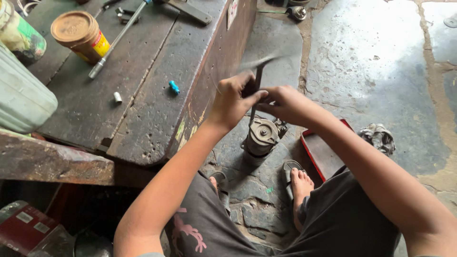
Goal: The person sits on the floor and uses a T-handle wrench to tighten or loosen a bolt on a cylindrical mechanical component. The person repeatedly rotates the wrench and adjusts their grip while holding the component steady with the other hand.
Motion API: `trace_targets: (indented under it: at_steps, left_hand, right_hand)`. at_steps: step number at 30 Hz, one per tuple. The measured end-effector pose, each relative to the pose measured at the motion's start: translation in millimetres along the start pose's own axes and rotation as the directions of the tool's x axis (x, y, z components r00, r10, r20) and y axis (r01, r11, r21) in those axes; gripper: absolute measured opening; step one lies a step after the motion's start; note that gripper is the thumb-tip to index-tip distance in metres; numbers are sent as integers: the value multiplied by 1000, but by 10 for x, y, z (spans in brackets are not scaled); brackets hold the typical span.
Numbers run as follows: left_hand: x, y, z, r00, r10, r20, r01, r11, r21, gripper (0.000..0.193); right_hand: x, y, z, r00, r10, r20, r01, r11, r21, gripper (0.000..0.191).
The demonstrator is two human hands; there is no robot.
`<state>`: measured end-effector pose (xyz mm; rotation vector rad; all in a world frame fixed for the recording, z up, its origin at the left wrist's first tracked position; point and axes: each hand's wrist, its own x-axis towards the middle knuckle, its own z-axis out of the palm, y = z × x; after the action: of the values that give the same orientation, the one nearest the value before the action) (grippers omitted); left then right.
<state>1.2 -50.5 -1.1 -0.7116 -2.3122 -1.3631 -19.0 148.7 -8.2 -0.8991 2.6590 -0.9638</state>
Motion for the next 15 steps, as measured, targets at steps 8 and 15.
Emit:
trace_targets:
  at_steps: [8, 15]
  left_hand:
    - [-102, 25, 90, 1000, -10, 29, 13, 993, -120, 23]
    - [-143, 15, -31, 999, 43, 10, -40, 983, -181, 12]
  right_hand:
    - [160, 370, 336, 972, -226, -70, 233, 964, 126, 18]
    - [202, 380, 341, 966, -259, -27, 258, 966, -34, 14]
